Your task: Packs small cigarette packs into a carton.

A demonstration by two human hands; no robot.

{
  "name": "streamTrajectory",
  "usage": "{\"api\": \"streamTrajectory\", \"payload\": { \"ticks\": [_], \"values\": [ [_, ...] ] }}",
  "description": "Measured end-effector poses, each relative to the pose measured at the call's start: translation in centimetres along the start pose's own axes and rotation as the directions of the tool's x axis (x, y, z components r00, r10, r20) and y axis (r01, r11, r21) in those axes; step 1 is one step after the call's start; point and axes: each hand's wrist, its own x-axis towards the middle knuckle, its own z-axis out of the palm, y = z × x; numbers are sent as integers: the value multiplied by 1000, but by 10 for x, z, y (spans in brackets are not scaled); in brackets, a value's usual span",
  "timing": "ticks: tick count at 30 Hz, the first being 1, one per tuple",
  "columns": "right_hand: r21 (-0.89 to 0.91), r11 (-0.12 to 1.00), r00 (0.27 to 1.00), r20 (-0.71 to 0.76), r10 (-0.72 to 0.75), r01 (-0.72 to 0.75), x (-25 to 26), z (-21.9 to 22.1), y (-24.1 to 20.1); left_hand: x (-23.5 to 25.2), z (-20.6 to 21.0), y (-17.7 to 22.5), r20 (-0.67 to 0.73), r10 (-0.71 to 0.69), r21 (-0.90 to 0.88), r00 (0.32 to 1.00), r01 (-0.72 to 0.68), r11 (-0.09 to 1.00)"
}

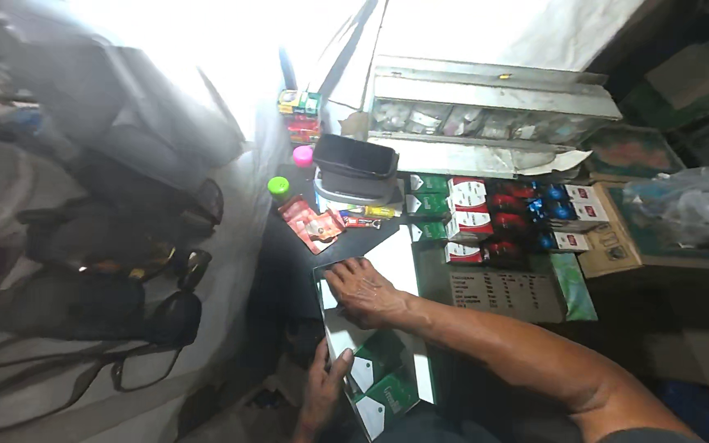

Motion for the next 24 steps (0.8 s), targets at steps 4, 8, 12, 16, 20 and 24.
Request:
{"api": "streamTrajectory", "payload": {
  "ticks": [4, 8, 12, 16, 20, 24],
  "values": [
    [-53, 998, 990, -137, -37, 30, -1, 11, -7, 2, 5, -4, -72, 40, 1, 997, -40, 999],
    [43, 982, 871, -470, -142, 183, -45, -38, -30, 3, 1, -2, -119, 78, 77, 990, -70, 995],
    [81, 980, 756, -649, -87, 183, -107, -114, -9, 5, -3, -3, -166, 107, 19, 980, -105, 994],
    [-58, 985, 821, -561, 104, -165, -111, -103, 94, 8, -4, -7, -207, 107, -16, 973, -113, 993],
    [-58, 925, 867, -374, 329, -376, -87, -43, 168, 9, -1, -8, -228, 99, -4, 969, -103, 995],
    [-53, 903, 862, -328, 388, -426, -66, -17, 187, 8, -1, -10, -241, 119, 3, 963, -122, 993]
  ]
}}
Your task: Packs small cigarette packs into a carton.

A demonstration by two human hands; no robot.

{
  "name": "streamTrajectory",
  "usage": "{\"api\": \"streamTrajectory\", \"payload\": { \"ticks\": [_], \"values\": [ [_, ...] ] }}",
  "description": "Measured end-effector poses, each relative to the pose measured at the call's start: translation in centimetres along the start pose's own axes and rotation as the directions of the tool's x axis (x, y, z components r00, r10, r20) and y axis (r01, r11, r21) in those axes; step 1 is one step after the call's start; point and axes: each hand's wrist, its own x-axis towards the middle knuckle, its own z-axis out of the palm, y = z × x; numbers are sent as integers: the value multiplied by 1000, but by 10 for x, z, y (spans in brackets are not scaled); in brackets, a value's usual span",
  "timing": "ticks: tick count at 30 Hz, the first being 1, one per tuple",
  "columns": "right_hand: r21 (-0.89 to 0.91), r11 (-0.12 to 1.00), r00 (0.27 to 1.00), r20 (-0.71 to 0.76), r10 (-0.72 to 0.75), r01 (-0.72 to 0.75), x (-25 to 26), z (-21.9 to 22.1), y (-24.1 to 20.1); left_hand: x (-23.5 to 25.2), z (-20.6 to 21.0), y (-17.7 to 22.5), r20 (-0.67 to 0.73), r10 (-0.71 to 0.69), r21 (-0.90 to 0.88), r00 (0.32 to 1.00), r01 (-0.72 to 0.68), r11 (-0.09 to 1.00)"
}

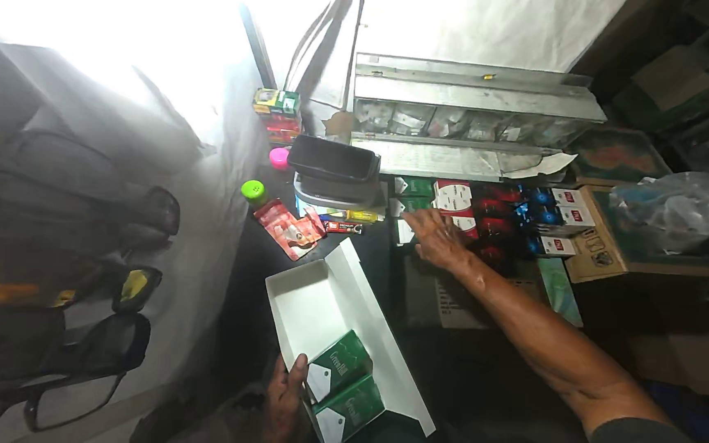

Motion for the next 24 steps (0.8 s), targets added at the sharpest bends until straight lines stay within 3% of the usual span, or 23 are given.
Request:
{"api": "streamTrajectory", "payload": {
  "ticks": [8, 18, 24],
  "values": [
    [-43, 999, 991, -135, -1, -5, 10, 39, 3, -3, 3, -2, -37, 8, 4, 999, -8, 1000],
    [-108, 978, 942, -269, -200, 177, 17, 53, 13, -2, 10, 5, 18, 15, -44, 1000, -15, 999],
    [-122, 981, 935, -303, -183, 152, 24, 57, 15, 2, 7, 1, 46, 31, -28, 998, -29, 999]
  ]
}}
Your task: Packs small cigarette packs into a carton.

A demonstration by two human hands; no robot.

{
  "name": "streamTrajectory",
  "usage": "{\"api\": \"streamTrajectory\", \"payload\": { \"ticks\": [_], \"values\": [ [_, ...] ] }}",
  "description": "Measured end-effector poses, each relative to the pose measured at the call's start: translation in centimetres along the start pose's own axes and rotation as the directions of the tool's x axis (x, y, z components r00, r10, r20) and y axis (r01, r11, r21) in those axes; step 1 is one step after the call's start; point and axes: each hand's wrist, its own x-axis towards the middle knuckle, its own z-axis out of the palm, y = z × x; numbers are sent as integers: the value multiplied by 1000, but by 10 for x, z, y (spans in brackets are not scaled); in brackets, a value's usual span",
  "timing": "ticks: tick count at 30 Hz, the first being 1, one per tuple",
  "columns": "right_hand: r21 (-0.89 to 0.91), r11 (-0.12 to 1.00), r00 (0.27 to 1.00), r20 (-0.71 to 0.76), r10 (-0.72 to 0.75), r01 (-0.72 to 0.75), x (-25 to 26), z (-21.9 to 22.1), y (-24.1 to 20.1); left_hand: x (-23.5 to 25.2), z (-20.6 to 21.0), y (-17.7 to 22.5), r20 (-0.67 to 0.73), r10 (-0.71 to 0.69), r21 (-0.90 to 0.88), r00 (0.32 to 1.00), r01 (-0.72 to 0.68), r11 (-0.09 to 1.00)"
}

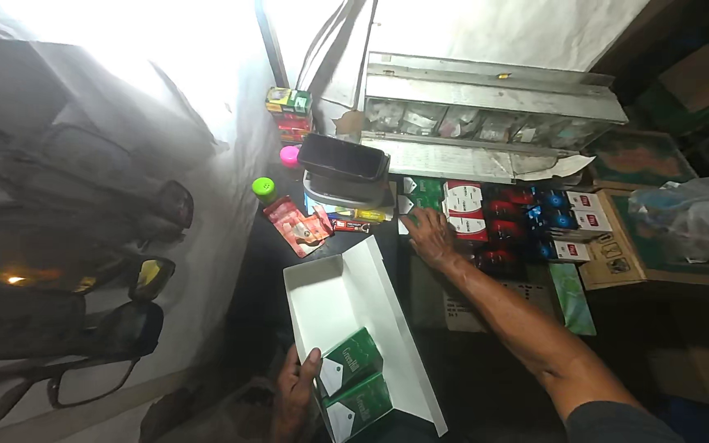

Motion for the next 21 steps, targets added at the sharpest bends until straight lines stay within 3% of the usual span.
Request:
{"api": "streamTrajectory", "payload": {
  "ticks": [6, 9, 12, 15, 18, 21],
  "values": [
    [-12, 999, 999, -5, -47, 47, -17, -5, -15, 2, -5, 1, 5, 19, -12, 1000, -19, 1000],
    [-92, 996, 995, 101, 22, -13, -23, 3, -17, 3, -7, 0, 11, 5, -1, 1000, -5, 1000],
    [-150, 988, 995, 83, 59, -46, -7, 13, -4, 5, -6, 2, 19, -1, 8, 1000, 0, 1000],
    [-140, 986, 981, 156, 114, -92, 9, 7, -2, 8, -5, 10, 37, 3, 13, 999, -3, 1000],
    [3, 983, 953, 247, 177, -183, 15, -16, -8, 10, -6, 14, 37, 30, 42, 999, -31, 999],
    [269, 936, 974, 95, 207, -225, 15, -82, -30, 11, -9, 11, 26, 42, 61, 999, -44, 997]
  ]
}}
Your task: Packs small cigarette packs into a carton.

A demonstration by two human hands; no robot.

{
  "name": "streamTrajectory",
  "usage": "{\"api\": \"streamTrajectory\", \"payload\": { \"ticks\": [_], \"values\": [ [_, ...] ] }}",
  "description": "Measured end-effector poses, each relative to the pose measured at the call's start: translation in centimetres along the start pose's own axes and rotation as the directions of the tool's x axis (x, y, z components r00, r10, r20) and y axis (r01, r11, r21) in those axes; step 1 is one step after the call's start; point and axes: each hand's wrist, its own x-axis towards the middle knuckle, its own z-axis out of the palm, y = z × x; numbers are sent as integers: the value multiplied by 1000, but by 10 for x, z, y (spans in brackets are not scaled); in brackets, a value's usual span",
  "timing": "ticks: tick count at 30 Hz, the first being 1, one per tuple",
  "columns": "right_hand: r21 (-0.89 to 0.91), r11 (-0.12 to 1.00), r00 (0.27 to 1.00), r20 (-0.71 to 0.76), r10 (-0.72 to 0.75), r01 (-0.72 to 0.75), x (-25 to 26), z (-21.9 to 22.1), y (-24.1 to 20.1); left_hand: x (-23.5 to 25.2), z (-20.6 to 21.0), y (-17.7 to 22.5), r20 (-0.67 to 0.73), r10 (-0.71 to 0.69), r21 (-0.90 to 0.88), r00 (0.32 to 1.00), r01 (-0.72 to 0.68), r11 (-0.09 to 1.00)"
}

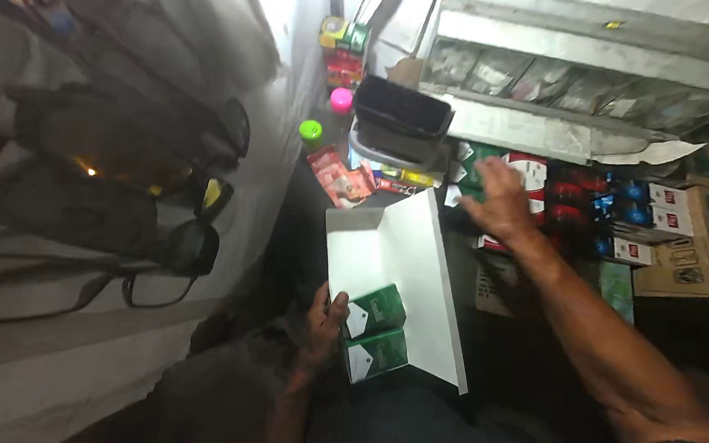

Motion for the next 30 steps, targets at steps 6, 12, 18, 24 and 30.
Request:
{"api": "streamTrajectory", "payload": {
  "ticks": [6, 12, 18, 24, 30],
  "values": [
    [255, 846, 875, 3, -484, 468, -90, -54, -171, 7, 4, -7, 7, 81, 40, 997, -81, 996],
    [145, 928, 549, 770, -324, 344, -89, 16, -181, 10, 4, -21, -47, 164, 51, 985, -162, 985],
    [204, 935, 495, 804, -329, 291, -74, 23, -174, 13, 1, -31, -74, 201, -3, 977, -202, 979],
    [297, 930, 471, 802, -366, 218, -66, 35, -164, 14, -1, -36, -61, 198, 50, 978, -195, 979],
    [392, 910, 468, 785, -406, 131, -69, 36, -167, 11, -5, -34, -56, 174, 64, 983, -170, 983]
  ]
}}
